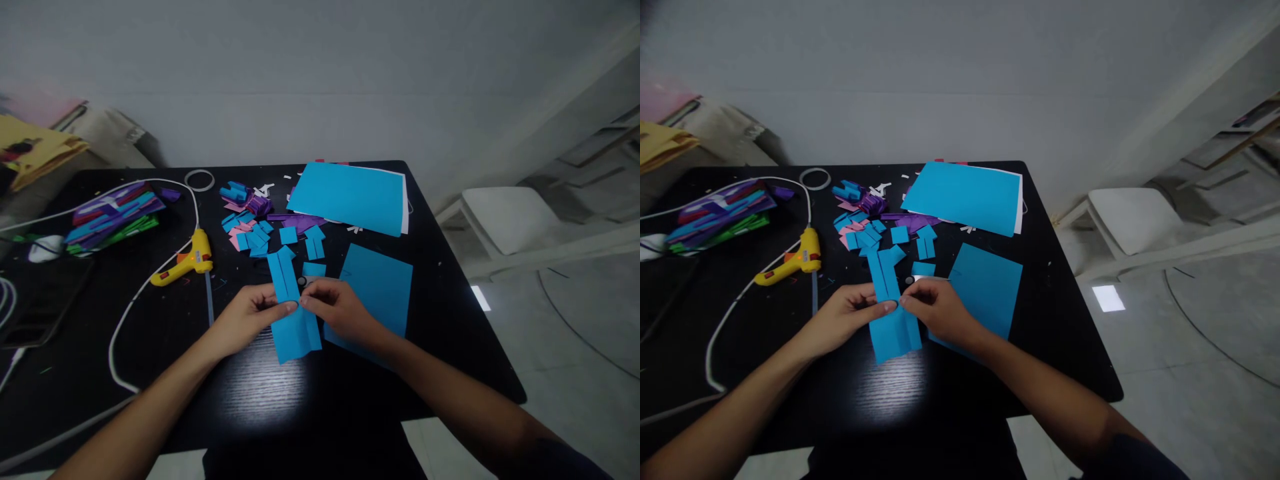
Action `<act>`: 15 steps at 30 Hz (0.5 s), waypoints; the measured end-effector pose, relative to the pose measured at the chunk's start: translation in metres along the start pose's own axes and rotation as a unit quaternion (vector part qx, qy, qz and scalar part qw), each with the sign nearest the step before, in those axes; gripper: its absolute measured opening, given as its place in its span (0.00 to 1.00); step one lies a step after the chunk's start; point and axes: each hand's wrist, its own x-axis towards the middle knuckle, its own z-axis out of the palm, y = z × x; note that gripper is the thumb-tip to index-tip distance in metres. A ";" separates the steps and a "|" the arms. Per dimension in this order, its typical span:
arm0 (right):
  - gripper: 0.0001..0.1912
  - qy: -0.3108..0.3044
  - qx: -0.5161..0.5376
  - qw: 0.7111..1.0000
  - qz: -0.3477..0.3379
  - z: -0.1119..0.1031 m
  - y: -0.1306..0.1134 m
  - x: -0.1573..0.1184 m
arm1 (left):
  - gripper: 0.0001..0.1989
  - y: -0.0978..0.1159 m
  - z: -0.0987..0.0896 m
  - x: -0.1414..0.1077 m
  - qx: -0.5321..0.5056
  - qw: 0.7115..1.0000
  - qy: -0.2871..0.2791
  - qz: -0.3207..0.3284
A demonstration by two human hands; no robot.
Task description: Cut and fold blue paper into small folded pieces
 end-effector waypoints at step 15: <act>0.14 0.004 0.023 1.000 -0.004 -0.001 -0.001 0.000 | 0.14 0.002 0.001 0.000 0.010 0.999 0.025 0.022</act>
